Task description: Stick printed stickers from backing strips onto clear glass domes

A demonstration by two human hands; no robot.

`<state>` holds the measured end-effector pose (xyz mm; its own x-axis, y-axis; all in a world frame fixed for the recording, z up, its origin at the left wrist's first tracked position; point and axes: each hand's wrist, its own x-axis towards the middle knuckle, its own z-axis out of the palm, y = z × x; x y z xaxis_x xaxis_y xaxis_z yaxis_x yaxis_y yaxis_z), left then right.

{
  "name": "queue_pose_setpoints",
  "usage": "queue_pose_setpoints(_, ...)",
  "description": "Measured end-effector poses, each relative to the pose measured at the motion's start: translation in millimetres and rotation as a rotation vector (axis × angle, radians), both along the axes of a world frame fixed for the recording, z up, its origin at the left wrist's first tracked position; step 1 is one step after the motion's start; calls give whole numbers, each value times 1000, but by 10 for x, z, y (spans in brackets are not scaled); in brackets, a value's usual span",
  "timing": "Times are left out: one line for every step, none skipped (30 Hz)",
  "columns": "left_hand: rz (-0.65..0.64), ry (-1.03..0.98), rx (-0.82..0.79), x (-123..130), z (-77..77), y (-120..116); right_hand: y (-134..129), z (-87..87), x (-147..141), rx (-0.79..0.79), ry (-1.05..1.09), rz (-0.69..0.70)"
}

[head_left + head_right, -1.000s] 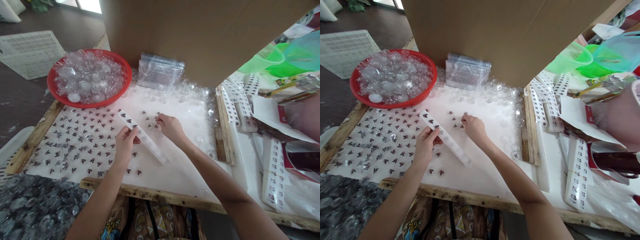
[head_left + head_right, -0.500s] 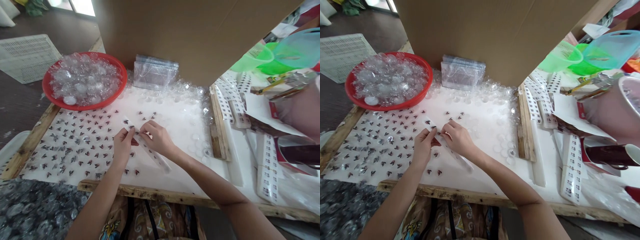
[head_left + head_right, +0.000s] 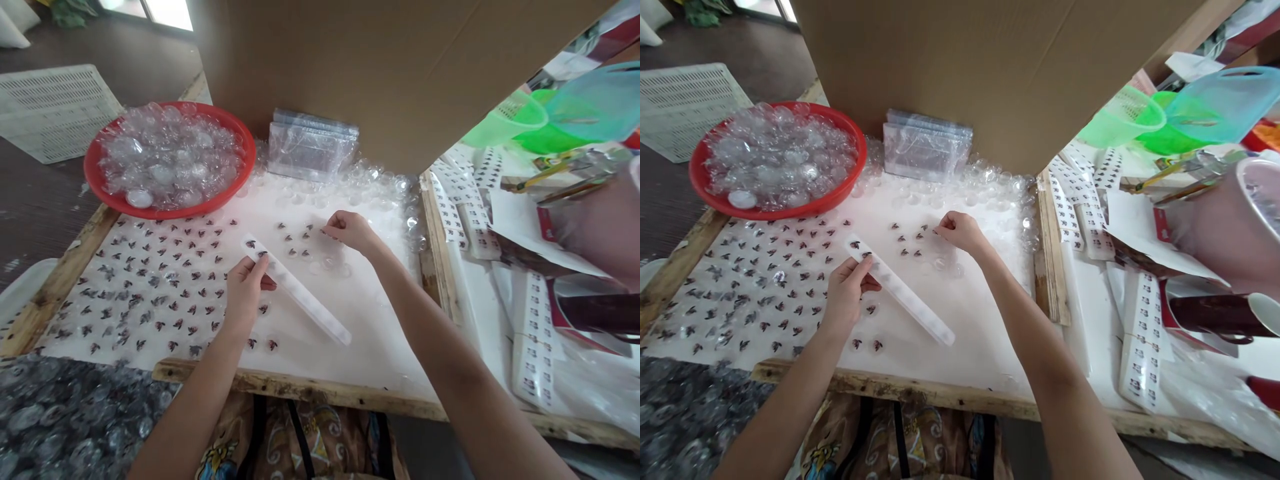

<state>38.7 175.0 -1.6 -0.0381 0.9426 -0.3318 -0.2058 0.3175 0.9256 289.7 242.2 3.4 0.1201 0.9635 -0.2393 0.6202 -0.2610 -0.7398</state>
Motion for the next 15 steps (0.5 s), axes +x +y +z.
queue_pose_setpoints(0,3,-1,-1,0,1,9,1,-10,-12,-11,-2)
queue_pose_setpoints(-2,7,-3,-2,-1,1,20,4,-20,-24,-20,-4)
queue_pose_setpoints(-5,11,-3,-5,-1,1,33,6,-29,-36,-28,-8)
queue_pose_setpoints(-11,15,-4,-8,-1,0,46,6,-40,-44,-39,-10)
queue_pose_setpoints(-18,17,-4,-12,-1,-1,59,1,-50,-46,-53,-12)
queue_pose_setpoints(-25,18,-4,-16,-2,-3,70,-8,-62,-43,-75,-11)
queue_pose_setpoints(-31,17,-2,-19,-4,-5,79,-22,-75,-36,-104,-4)
queue_pose_setpoints(-32,15,0,-22,-6,-6,85,-40,-87,-24,-138,8)
queue_pose_setpoints(-31,13,4,-24,-9,-8,89,-60,-97,-11,-173,24)
queue_pose_setpoints(-29,10,6,-24,-12,-9,90,-80,-104,1,-202,40)
queue_pose_setpoints(-25,8,8,-23,-13,-11,89,-98,-108,11,-223,48)
queue_pose_setpoints(-26,6,9,-21,-13,-12,87,-112,-107,21,-234,47)
queue_pose_setpoints(-27,5,12,-18,-9,-13,81,-119,-103,31,-238,37)
queue_pose_setpoints(-32,4,17,-14,-4,-13,72,-117,-100,39,-244,24)
queue_pose_setpoints(-38,4,23,-11,4,-14,59,-104,-102,49,-257,15)
